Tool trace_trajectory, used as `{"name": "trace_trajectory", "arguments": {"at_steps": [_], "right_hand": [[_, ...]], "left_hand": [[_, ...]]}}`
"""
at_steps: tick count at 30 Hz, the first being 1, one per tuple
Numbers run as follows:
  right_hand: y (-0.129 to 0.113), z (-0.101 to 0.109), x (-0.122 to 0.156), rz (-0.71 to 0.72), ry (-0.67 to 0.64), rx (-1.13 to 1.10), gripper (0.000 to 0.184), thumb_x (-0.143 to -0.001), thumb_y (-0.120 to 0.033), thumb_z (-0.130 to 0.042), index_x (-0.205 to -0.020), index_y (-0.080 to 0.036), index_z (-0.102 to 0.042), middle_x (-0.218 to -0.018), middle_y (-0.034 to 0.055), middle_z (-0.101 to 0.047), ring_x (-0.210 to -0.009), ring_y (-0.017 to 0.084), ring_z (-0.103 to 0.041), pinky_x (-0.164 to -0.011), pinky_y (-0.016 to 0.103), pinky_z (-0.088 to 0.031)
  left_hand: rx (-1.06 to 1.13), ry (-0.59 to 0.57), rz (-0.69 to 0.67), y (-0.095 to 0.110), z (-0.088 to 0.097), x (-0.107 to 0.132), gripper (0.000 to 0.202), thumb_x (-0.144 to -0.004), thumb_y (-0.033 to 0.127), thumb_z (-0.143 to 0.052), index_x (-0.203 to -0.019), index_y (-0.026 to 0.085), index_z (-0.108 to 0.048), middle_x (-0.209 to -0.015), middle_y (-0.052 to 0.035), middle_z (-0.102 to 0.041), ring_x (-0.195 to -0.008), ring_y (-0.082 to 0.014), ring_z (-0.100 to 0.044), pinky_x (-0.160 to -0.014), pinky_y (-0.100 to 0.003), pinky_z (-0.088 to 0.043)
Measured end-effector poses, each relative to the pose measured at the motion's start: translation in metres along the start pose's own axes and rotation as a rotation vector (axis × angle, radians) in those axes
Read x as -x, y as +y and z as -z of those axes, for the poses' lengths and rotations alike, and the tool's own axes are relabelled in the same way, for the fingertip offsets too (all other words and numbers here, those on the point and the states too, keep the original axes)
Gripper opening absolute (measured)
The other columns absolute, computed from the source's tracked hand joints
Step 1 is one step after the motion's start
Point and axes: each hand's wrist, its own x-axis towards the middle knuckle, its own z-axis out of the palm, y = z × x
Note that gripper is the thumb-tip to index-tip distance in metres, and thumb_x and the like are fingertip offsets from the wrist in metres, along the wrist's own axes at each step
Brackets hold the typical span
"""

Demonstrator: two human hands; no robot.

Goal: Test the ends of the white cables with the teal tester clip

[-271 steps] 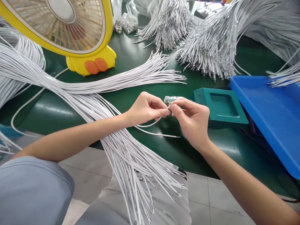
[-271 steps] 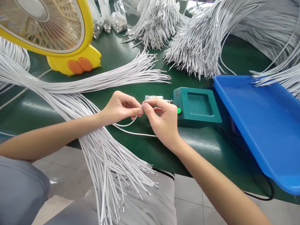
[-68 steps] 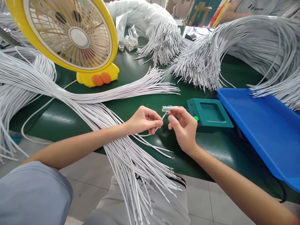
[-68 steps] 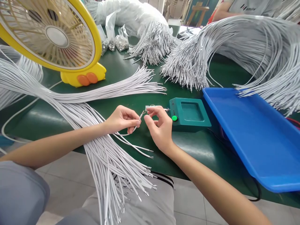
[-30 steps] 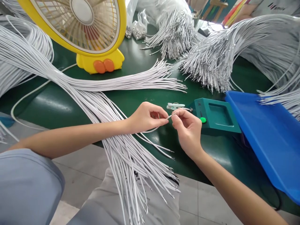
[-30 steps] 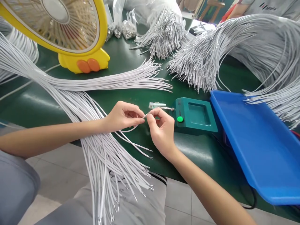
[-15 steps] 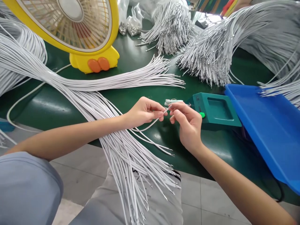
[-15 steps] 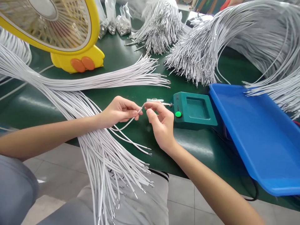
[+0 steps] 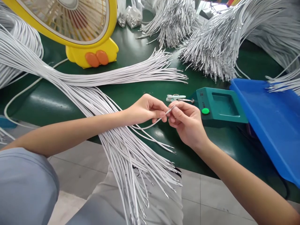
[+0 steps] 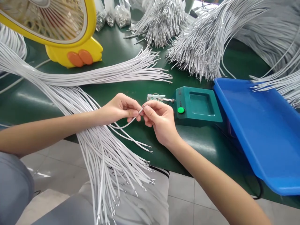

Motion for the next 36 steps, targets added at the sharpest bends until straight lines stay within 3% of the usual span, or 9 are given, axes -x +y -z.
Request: {"name": "trace_trajectory", "arguments": {"at_steps": [4,10,14,18,23,28,36], "right_hand": [[-0.005,-0.001,0.001,-0.069,-0.028,-0.063,0.013,-0.076,-0.026,-0.07,-0.073,-0.017,-0.062,-0.064,-0.0006,-0.059,-0.051,0.008,-0.053,-0.039,0.018,-0.035],[-0.002,0.0,-0.002,-0.05,-0.078,-0.091,0.008,-0.077,-0.023,-0.066,-0.074,-0.017,-0.06,-0.067,-0.0013,-0.058,-0.053,0.008,-0.055,-0.046,0.021,-0.044],[0.001,0.004,-0.004,-0.004,-0.11,-0.038,0.007,-0.074,-0.017,-0.059,-0.067,-0.017,-0.057,-0.066,-0.0008,-0.056,-0.056,0.011,-0.057,-0.049,0.023,-0.044],[0.005,0.007,-0.005,0.11,0.007,0.053,0.009,-0.072,-0.018,-0.055,-0.062,-0.018,-0.056,-0.066,-0.0004,-0.052,-0.057,0.012,-0.054,-0.048,0.024,-0.044],[0.007,0.006,-0.003,0.208,0.039,0.231,0.013,-0.079,-0.032,-0.061,-0.086,-0.021,-0.064,-0.078,0.0008,-0.058,-0.065,0.013,-0.058,-0.055,0.027,-0.05],[0.006,0.003,-0.001,0.315,0.051,0.302,0.011,-0.077,-0.028,-0.069,-0.075,-0.02,-0.062,-0.079,0.0006,-0.059,-0.062,0.011,-0.057,-0.055,0.027,-0.051],[0.005,0.001,0.001,0.348,0.082,0.369,0.012,-0.081,-0.027,-0.067,-0.072,-0.02,-0.063,-0.073,0.0009,-0.062,-0.065,0.013,-0.058,-0.055,0.027,-0.05]], "left_hand": [[0.048,-0.053,0.012,0.001,0.001,-0.001,0.008,-0.069,0.012,-0.072,-0.075,0.007,-0.072,-0.063,-0.0046,-0.068,-0.047,-0.0054,-0.053,-0.044,-0.015,-0.044],[0.075,-0.048,0.004,0.0,0.0,-0.002,0.01,-0.07,0.015,-0.074,-0.074,0.007,-0.071,-0.067,-0.0072,-0.07,-0.058,-0.0103,-0.062,-0.046,-0.015,-0.045],[0.05,-0.06,0.013,0.001,0.001,-0.001,0.013,-0.07,0.018,-0.075,-0.074,0.007,-0.071,-0.065,-0.0065,-0.07,-0.052,-0.008,-0.058,-0.045,-0.016,-0.044],[0.04,-0.034,0.033,0.002,0.002,0.0,0.012,-0.071,0.019,-0.074,-0.074,0.008,-0.071,-0.062,-0.0046,-0.068,-0.051,-0.0067,-0.055,-0.046,-0.015,-0.044],[0.011,-0.048,0.049,0.003,0.002,0.001,0.013,-0.072,0.021,-0.073,-0.076,0.008,-0.072,-0.064,-0.0045,-0.068,-0.05,-0.0062,-0.054,-0.047,-0.016,-0.044],[-0.03,-0.044,0.06,0.005,0.002,0.001,0.015,-0.07,0.022,-0.075,-0.073,0.008,-0.071,-0.062,-0.0039,-0.067,-0.047,-0.0052,-0.05,-0.047,-0.017,-0.044],[-0.038,-0.029,0.065,0.005,0.001,0.001,0.015,-0.069,0.021,-0.076,-0.074,0.008,-0.07,-0.063,-0.0042,-0.068,-0.049,-0.0054,-0.052,-0.047,-0.016,-0.046]]}}
